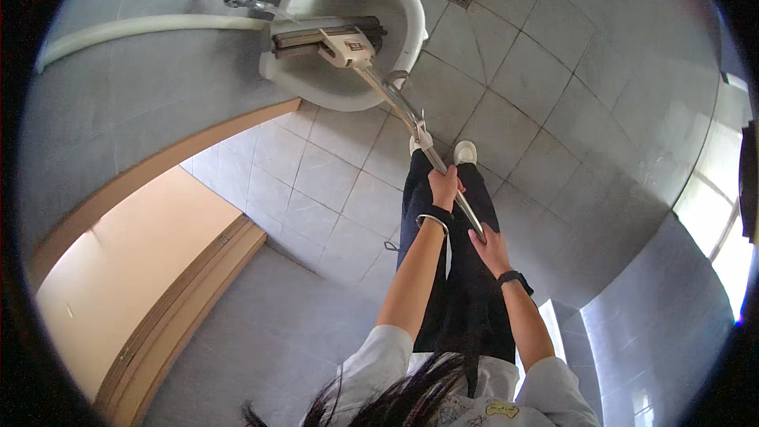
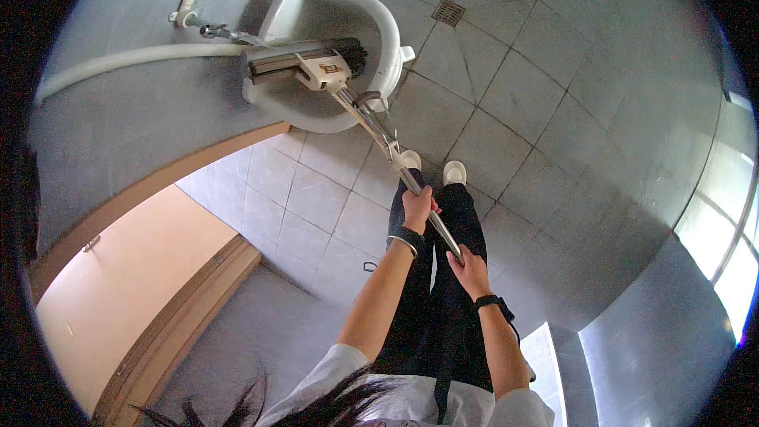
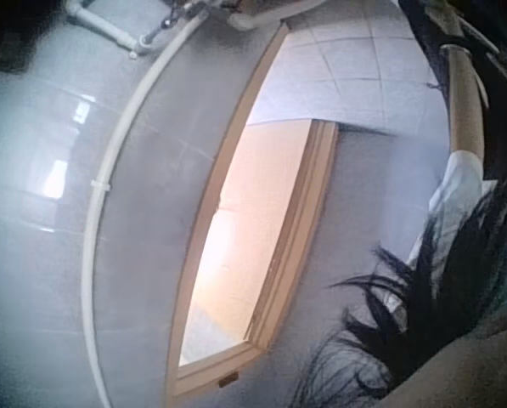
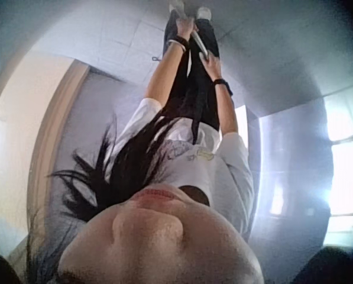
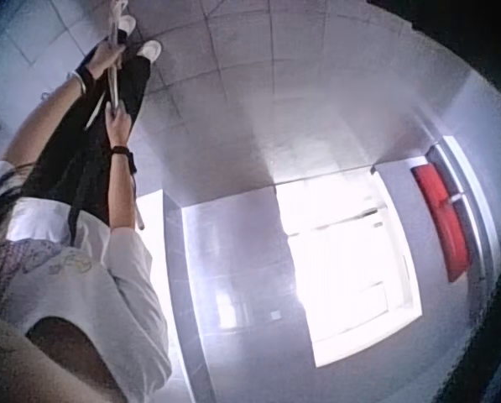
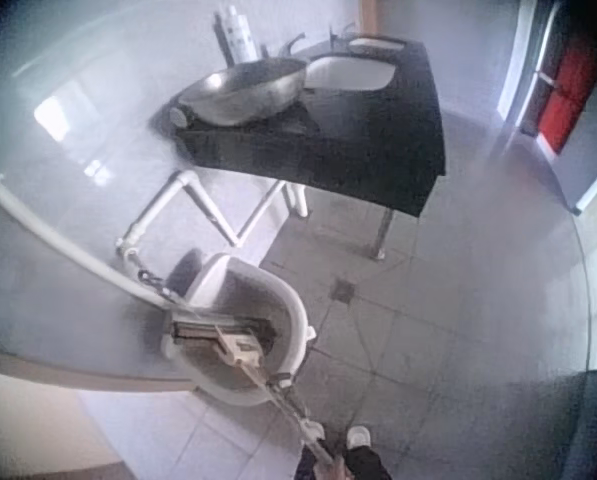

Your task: The recorder is cleaning a white urinal using a mop and water from a faucet.

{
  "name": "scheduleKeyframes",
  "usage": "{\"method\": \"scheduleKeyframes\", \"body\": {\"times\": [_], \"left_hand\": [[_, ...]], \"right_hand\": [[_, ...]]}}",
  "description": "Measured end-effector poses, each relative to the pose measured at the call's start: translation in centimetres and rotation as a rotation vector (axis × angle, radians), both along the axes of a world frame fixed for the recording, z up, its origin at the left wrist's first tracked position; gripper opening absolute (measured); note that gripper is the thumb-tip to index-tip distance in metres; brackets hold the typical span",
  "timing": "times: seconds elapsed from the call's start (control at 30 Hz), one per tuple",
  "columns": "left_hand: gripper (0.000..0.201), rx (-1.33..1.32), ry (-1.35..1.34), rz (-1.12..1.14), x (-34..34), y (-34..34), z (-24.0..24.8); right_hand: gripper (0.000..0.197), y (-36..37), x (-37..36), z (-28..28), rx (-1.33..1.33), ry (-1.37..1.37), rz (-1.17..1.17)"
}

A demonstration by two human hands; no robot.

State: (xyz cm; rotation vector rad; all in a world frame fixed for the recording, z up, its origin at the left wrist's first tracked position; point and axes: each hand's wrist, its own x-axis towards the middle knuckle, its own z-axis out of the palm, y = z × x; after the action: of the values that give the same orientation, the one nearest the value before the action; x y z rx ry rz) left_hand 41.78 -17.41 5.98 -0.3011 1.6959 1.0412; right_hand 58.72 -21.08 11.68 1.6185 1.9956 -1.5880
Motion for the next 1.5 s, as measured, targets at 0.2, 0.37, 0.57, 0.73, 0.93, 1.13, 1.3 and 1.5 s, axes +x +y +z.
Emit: {"method": "scheduleKeyframes", "body": {"times": [0.2, 0.37, 0.57, 0.73, 0.93, 1.13, 1.3, 1.5], "left_hand": [[0.025, -0.042, 0.005, 0.014, 0.1, -0.2, -0.2], [0.021, -0.063, -0.030, 0.014, 0.2, -0.1, -0.6], [0.017, -0.059, -0.031, 0.080, 0.2, -0.8, -1.8], [0.019, -0.072, 0.048, 0.124, 0.7, -0.2, -1.2], [0.018, -0.118, 0.139, 0.105, 0.7, -0.4, -1.4], [0.016, -0.145, 0.232, 0.065, 0.9, -0.9, -2.5], [0.014, -0.182, 0.260, 0.042, 1.1, -0.5, -1.8], [0.013, -0.194, 0.332, 0.027, 1.2, -0.5, -1.5]], "right_hand": [[0.027, 0.4, -0.1, 0.2, -0.020, -0.035, 0.018], [0.024, -0.3, 0.9, -1.9, -0.010, -0.021, 0.019], [0.026, -0.3, 0.7, -2.0, -0.023, -0.031, 0.037], [0.025, 0.0, 0.4, -1.8, -0.109, -0.042, 0.018], [0.021, -0.2, 0.2, -1.6, -0.174, -0.027, -0.017], [0.022, -0.7, 0.3, -2.0, -0.221, -0.007, -0.016], [0.024, -0.4, 0.2, -1.7, -0.239, -0.006, -0.010], [0.026, -0.4, 0.3, -1.6, -0.359, 0.003, -0.060]]}}
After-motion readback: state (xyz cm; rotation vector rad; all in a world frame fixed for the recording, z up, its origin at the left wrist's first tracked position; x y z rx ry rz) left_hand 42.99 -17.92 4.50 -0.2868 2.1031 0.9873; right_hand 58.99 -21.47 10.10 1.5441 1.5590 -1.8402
